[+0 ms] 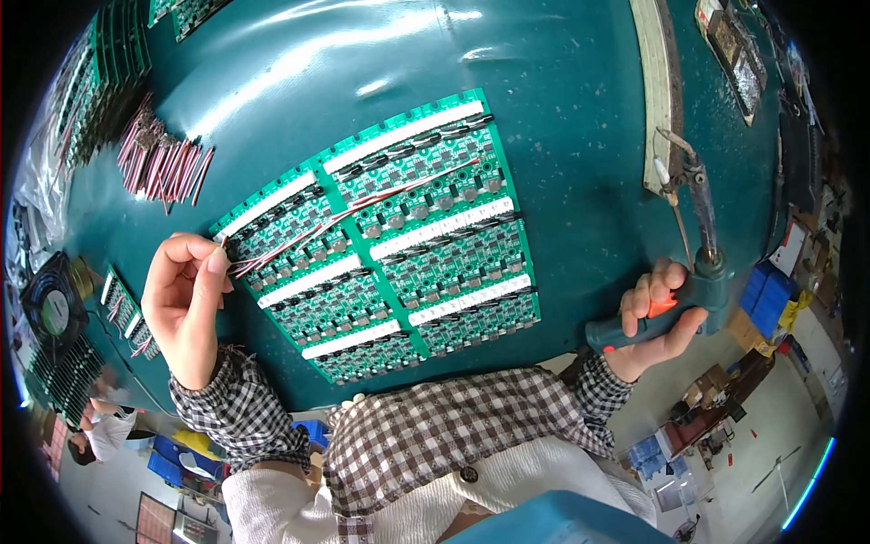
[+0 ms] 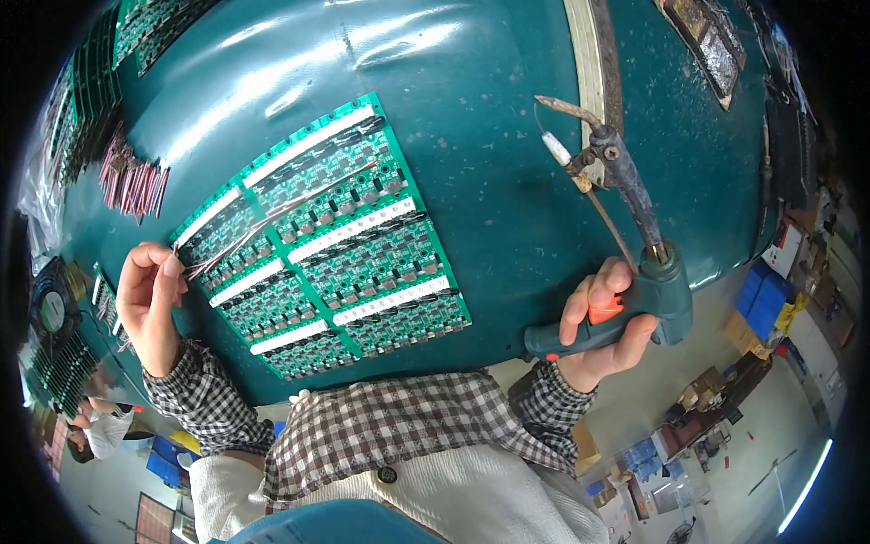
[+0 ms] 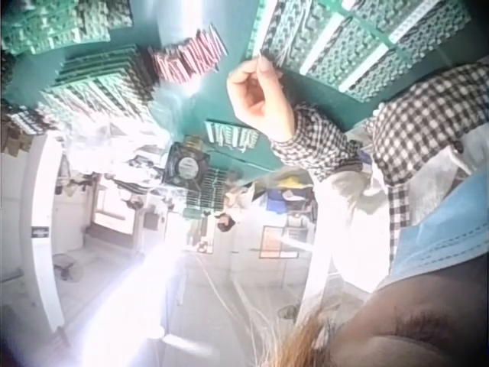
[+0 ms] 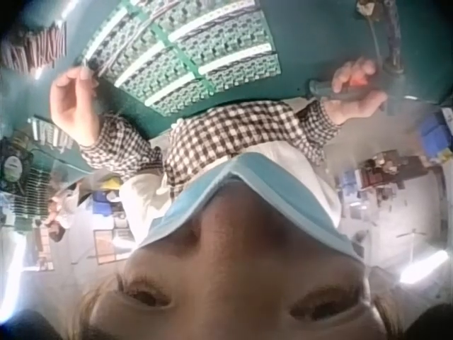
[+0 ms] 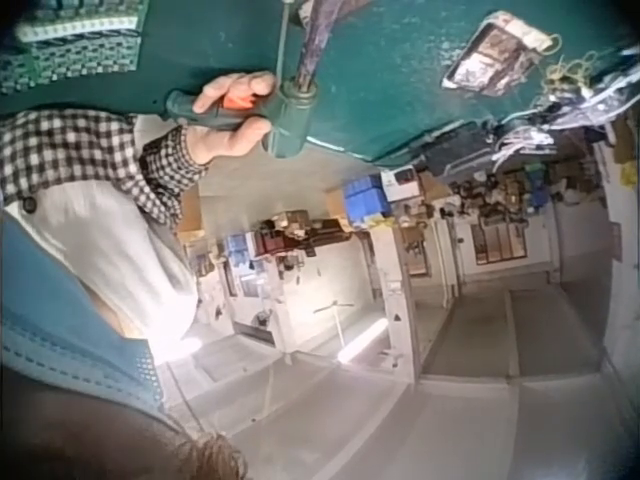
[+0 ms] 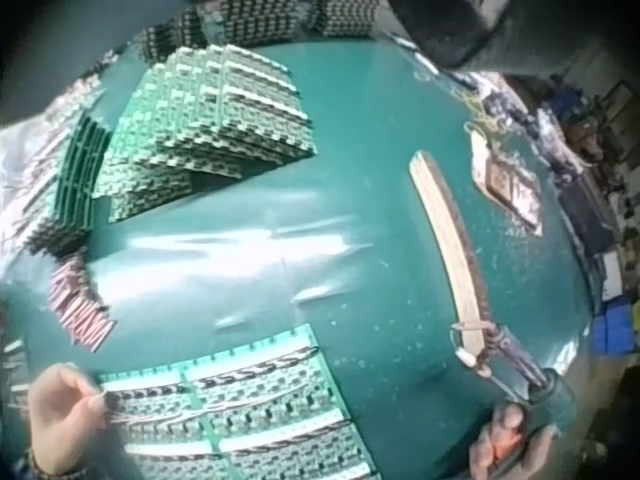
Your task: The person aligns wires onto circuit boards by hand and solders the connections using a soldering gun.
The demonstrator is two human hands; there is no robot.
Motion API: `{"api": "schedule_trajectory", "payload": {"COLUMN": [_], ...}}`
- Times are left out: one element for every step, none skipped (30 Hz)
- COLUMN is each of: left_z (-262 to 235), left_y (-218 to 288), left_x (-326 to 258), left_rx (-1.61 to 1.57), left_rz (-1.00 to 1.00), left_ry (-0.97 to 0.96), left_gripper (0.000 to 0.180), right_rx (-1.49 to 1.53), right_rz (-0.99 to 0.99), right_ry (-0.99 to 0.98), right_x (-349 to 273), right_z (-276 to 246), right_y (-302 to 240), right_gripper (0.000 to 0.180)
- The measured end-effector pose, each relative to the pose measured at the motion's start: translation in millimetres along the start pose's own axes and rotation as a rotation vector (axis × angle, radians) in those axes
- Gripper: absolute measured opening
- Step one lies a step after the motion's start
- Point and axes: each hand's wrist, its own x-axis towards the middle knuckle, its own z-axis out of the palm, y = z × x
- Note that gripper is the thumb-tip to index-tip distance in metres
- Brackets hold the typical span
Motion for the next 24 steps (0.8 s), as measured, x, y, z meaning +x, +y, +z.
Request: {"api": "schedule_trajectory", "payload": {"left_z": [0.2, 0.7, 1.5, 2.3, 1.6, 0.9, 0.4, 0.5, 0.6, 0.5, 0.6, 0.6, 0.5, 0.4, 0.3, 0.3, 0.7, 1.4, 2.0, 2.4, 2.7, 2.8, 2.6, 2.4], "left_y": [0.3, 0.5, 1.1, 2.1, -0.5, -2.9, -4.9, -4.0, -3.1, -2.7, -2.2, -2.4, -2.6, -2.1, -1.8, -1.7, -1.9, -2.4, -2.7, -2.5, -2.1, -2.2, -2.2, -2.3], "left_x": [0.6, 0.5, 0.8, 1.3, 0.5, 0.1, -0.2, -0.4, -0.6, -0.9, -0.7, -0.6, -0.8, -0.5, -0.4, -0.5, -0.3, -0.2, -0.3, -0.2, -0.3, -0.3, -0.2, 0.0], "left_rx": [-0.001, -0.001, -0.008, -0.016, -0.013, -0.010, -0.006, -0.006, -0.005, -0.003, -0.003, -0.005, -0.008, -0.008, -0.006, -0.004, -0.004, 0.001, 0.007, 0.006, 0.015, 0.023, 0.023, 0.023], "left_rz": [0.001, 0.003, 0.009, 0.017, 0.011, 0.004, -0.004, -0.002, 0.001, 0.003, 0.005, 0.001, -0.003, -0.002, 0.003, 0.007, 0.007, 0.008, 0.009, 0.009, 0.011, 0.013, 0.013, 0.011], "left_ry": [0.000, -0.002, -0.002, -0.003, 0.002, 0.006, 0.010, 0.009, 0.008, 0.008, 0.006, 0.006, 0.007, 0.007, 0.002, -0.003, -0.002, 0.007, 0.016, 0.017, 0.021, 0.025, 0.025, 0.023], "left_gripper": [0.007, 0.007, 0.007, 0.007, 0.007, 0.007, 0.007, 0.007, 0.006, 0.006, 0.006, 0.006, 0.007, 0.007, 0.007, 0.007, 0.007, 0.007, 0.007, 0.007, 0.007, 0.007, 0.007, 0.007], "right_rx": [0.012, 0.013, 0.004, -0.005, -0.002, 0.006, 0.014, 0.015, 0.007, -0.001, -0.001, 0.005, 0.011, 0.011, 0.003, -0.006, -0.006, 0.002, 0.009, 0.009, 0.001, -0.007, -0.007, 0.001], "right_rz": [-0.006, -0.009, -0.003, 0.002, 0.010, 0.009, 0.008, 0.006, 0.005, 0.006, 0.004, -0.003, -0.009, -0.010, -0.004, 0.002, 0.003, -0.005, -0.013, -0.012, -0.007, -0.001, -0.001, -0.001], "right_ry": [0.006, 0.008, -0.006, -0.020, -0.021, -0.016, -0.010, -0.010, -0.013, -0.017, -0.016, -0.008, -0.001, -0.001, -0.006, -0.010, -0.011, -0.007, -0.004, -0.004, -0.011, -0.018, -0.019, -0.018], "right_x": [-0.2, -0.8, -1.3, -2.1, -1.2, -0.2, 0.8, 0.3, -0.1, -0.4, -0.7, -1.1, -1.4, -1.2, -1.1, -1.0, -0.8, -0.6, -0.5, -0.2, 0.1, 0.4, 0.3, 0.3], "right_z": [0.6, -0.2, -1.3, -1.9, -1.8, -0.8, -0.6, -0.6, -1.0, -1.1, -0.6, 0.0, 0.3, 0.3, 0.0, -0.1, 0.3, 0.7, 1.0, 0.4, -0.5, -1.1, -0.7, -0.3], "right_y": [-0.3, -1.3, -3.3, -5.2, -2.1, 1.0, 3.8, 2.9, 2.0, 1.6, 1.0, 0.9, 0.9, 0.4, -0.2, -0.4, -0.1, 0.5, 0.9, 0.9, 0.6, 0.5, 0.7, 1.0], "right_gripper": [0.053, 0.053, 0.053, 0.053, 0.053, 0.052, 0.052, 0.052, 0.052, 0.052, 0.052, 0.052, 0.052, 0.052, 0.052, 0.053, 0.053, 0.053, 0.053, 0.053, 0.053, 0.053, 0.053, 0.052]}}
